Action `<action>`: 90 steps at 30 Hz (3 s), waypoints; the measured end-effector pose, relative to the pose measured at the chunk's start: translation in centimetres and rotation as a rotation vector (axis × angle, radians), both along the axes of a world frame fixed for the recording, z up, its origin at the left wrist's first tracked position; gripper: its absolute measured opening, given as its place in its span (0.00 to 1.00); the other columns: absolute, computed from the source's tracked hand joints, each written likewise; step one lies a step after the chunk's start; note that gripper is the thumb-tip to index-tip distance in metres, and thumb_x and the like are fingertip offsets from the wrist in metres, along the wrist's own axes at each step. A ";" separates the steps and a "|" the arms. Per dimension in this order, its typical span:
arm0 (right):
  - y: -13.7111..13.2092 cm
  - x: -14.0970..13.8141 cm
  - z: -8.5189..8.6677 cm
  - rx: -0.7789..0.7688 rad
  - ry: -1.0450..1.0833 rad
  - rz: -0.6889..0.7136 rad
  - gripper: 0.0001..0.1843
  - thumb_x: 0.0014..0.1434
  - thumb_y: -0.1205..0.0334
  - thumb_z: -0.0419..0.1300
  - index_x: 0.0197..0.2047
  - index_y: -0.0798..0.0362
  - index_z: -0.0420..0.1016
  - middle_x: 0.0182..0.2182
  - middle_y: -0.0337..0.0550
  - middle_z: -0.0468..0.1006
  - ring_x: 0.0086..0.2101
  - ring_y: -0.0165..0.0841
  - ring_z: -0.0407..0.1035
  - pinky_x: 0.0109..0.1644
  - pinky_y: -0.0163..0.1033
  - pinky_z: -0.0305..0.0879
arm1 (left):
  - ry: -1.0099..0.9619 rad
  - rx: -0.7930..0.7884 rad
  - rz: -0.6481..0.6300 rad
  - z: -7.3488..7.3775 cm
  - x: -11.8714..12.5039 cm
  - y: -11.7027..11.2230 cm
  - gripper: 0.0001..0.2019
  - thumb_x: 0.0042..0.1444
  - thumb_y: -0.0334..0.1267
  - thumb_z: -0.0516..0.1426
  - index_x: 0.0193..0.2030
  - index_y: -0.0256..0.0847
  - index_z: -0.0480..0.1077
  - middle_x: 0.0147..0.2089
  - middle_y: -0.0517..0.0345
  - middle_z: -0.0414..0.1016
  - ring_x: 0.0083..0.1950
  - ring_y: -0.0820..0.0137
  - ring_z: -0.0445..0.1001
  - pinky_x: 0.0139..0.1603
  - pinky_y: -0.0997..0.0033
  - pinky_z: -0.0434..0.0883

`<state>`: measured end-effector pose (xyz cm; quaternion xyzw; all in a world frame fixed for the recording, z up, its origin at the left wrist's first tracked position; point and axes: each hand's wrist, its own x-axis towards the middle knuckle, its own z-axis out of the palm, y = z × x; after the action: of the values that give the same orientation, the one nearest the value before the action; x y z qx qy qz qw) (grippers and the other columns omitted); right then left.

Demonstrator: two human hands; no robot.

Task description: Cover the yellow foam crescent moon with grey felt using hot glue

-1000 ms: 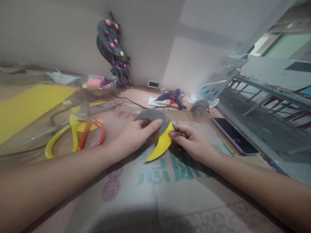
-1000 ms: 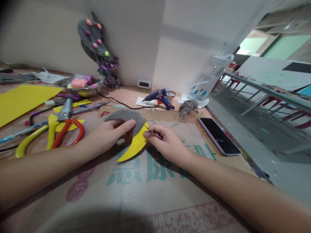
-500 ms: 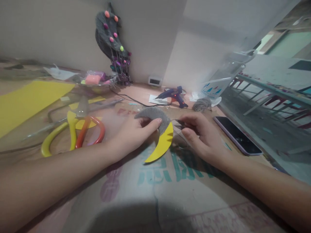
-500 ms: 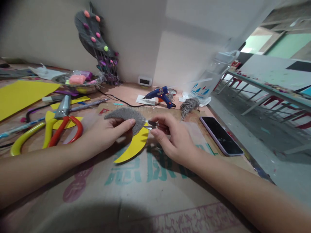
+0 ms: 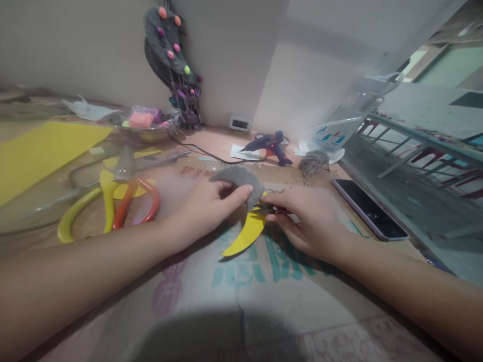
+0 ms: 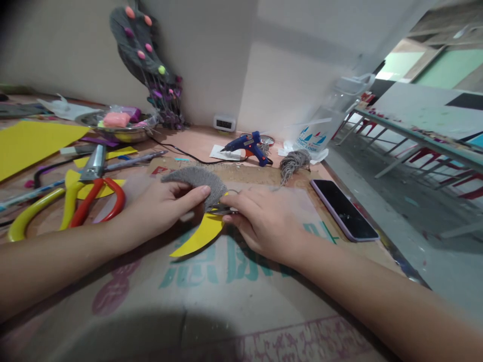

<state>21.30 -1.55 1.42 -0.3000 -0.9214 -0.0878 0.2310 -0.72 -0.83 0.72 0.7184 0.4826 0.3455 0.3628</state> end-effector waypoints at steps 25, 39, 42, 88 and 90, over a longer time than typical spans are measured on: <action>-0.1 -0.3 0.1 -0.007 -0.043 -0.014 0.09 0.65 0.62 0.53 0.42 0.55 0.72 0.29 0.42 0.75 0.30 0.33 0.67 0.33 0.37 0.55 | 0.063 -0.016 0.020 0.6 0.2 -0.4 0.21 0.58 0.51 0.52 0.20 0.42 0.71 0.21 0.62 0.73 0.26 0.69 0.69 0.31 0.73 0.65; -0.5 -1.0 0.4 0.117 -0.101 0.019 0.07 0.64 0.66 0.53 0.38 0.57 0.73 0.26 0.42 0.76 0.28 0.31 0.66 0.30 0.37 0.53 | 0.083 -0.001 0.011 0.1 0.1 -0.4 0.21 0.57 0.52 0.53 0.20 0.41 0.71 0.18 0.63 0.69 0.23 0.72 0.65 0.27 0.73 0.61; -0.5 -1.1 0.4 0.130 -0.106 0.021 0.08 0.64 0.66 0.52 0.38 0.56 0.73 0.26 0.41 0.76 0.27 0.31 0.65 0.30 0.37 0.53 | 0.089 -0.006 0.010 0.1 0.0 -0.4 0.21 0.57 0.52 0.53 0.20 0.41 0.72 0.18 0.64 0.69 0.23 0.72 0.64 0.26 0.73 0.60; -0.5 -1.1 0.1 0.161 -0.061 0.004 0.10 0.63 0.66 0.54 0.35 0.59 0.75 0.23 0.42 0.73 0.25 0.30 0.63 0.29 0.36 0.53 | 0.064 -0.028 -0.006 -0.1 0.2 -0.3 0.19 0.57 0.49 0.53 0.22 0.40 0.72 0.19 0.64 0.71 0.24 0.73 0.66 0.29 0.74 0.62; -0.5 -0.9 0.0 0.127 -0.045 0.003 0.08 0.63 0.66 0.54 0.37 0.59 0.74 0.24 0.42 0.73 0.26 0.31 0.64 0.30 0.36 0.53 | 0.084 -0.029 0.008 -0.1 0.1 -0.2 0.20 0.57 0.50 0.52 0.22 0.40 0.73 0.19 0.64 0.71 0.24 0.72 0.66 0.29 0.73 0.63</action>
<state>20.38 -2.01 1.41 -0.2816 -0.9193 -0.1524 0.2289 -0.59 -0.99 0.61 0.7250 0.5052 0.3094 0.3513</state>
